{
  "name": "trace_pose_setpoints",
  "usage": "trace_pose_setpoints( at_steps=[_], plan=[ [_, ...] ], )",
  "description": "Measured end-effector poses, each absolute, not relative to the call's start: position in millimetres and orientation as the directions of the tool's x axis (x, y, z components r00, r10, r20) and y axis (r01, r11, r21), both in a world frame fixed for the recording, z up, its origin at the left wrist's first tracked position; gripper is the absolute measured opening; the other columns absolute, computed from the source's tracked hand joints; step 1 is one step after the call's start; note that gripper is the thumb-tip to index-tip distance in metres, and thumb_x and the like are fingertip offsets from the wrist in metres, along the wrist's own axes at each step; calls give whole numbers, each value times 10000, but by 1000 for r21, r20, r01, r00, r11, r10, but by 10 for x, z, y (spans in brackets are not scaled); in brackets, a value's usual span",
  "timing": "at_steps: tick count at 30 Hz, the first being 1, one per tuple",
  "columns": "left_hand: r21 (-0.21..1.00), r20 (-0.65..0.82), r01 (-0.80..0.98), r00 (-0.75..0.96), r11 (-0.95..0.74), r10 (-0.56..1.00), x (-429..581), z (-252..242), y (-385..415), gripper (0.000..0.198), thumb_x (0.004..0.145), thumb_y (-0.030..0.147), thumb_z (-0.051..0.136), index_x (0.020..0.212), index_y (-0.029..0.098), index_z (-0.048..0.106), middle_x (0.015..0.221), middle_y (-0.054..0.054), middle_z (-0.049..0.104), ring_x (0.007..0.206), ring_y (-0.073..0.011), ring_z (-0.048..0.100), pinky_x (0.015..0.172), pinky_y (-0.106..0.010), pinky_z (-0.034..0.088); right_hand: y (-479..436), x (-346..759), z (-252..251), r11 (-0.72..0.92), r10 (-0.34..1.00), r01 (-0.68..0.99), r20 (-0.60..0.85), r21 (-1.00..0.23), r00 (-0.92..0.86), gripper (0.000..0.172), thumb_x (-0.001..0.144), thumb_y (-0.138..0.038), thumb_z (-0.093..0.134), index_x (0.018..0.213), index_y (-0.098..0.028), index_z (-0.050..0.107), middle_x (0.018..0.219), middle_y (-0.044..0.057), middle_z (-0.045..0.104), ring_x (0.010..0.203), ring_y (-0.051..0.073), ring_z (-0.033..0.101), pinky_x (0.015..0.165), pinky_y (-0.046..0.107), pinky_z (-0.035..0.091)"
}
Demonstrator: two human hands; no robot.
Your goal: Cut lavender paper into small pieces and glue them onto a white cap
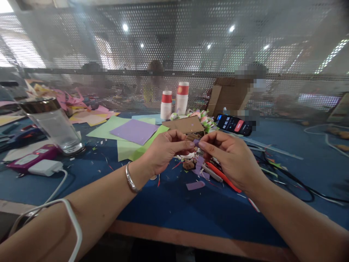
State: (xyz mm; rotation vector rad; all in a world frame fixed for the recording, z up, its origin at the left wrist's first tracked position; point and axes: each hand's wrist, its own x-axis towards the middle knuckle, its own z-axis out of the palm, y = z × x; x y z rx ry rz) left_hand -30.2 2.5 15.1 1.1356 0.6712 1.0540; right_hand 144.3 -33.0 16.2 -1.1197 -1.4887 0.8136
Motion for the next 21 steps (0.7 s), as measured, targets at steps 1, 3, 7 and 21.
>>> trace_pose_setpoints(
  at_steps=[1,3,7,21],
  plan=[
    [946,77,-319,384,54,920,-302,152,25,262,674,121,814,713,147,555,657,42,635,601,-78,627,640,-234,486,-331,1443,164,331,941,226,338,-916,-12,184,808,-340,764,800,-183,667,684,-17,618,579,88,540,542,216,461],
    [948,79,-314,376,46,923,-300,152,24,257,682,111,801,708,147,548,638,44,625,594,-76,625,625,-224,482,-334,1446,166,332,942,225,336,-916,-24,191,809,-345,763,809,-181,666,686,-19,618,572,85,538,531,213,449],
    [953,90,-302,361,25,928,-299,153,21,252,690,109,789,699,148,540,619,47,615,569,-67,608,606,-215,475,-345,1443,177,327,944,244,327,-913,-43,217,804,-369,771,843,-181,671,723,-12,637,585,89,543,536,221,449],
    [985,97,-171,391,-31,915,-302,163,6,176,684,62,713,678,136,553,596,41,601,537,-55,564,588,-217,454,-355,1445,149,367,929,293,335,-883,-154,291,821,-469,748,846,-186,686,734,-1,632,614,109,508,540,245,404]
  ],
)
